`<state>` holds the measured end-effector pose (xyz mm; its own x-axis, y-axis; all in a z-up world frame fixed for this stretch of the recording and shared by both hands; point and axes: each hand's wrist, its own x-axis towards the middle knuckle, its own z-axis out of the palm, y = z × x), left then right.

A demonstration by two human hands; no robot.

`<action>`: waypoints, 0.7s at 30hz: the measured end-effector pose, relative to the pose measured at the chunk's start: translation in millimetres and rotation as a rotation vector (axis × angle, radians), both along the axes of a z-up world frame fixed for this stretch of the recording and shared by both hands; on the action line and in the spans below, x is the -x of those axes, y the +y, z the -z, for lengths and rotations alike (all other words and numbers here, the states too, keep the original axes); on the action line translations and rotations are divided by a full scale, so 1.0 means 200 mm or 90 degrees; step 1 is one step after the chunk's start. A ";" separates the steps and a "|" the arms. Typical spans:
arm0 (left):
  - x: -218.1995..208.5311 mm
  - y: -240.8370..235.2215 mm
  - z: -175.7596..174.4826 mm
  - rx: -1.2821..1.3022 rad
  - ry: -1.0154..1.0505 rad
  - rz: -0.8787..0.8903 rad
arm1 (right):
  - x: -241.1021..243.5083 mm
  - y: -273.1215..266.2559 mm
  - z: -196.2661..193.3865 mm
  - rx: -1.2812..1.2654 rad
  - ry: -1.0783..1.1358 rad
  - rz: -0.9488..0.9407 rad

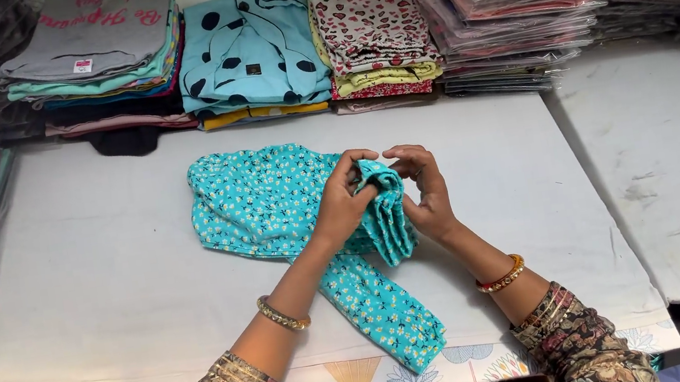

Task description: The person folds three different pairs of patterned pants on a white table. They first fold a yellow pair with small colorful prints, then a white pair with red hearts, and finally a teal pair with small white flowers. Each pair is folded neatly and stacked on top of the others.

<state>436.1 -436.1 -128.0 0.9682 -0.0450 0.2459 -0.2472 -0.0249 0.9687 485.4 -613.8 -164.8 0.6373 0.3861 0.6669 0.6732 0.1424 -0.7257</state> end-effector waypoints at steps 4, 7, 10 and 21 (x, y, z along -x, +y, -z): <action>-0.02 0.04 -0.04 0.249 -0.048 -0.019 | 0.17 0.06 -0.18 0.034 -0.021 -0.059; 0.00 0.06 -0.13 0.283 -0.080 -0.050 | 0.22 0.11 -0.18 0.115 -0.138 -0.005; 0.04 0.12 -0.26 0.293 -0.041 -0.044 | 0.14 0.08 0.03 0.147 -0.087 0.070; 0.09 0.39 -0.46 0.066 -0.094 -0.033 | 0.19 0.04 -0.15 0.015 -0.007 0.099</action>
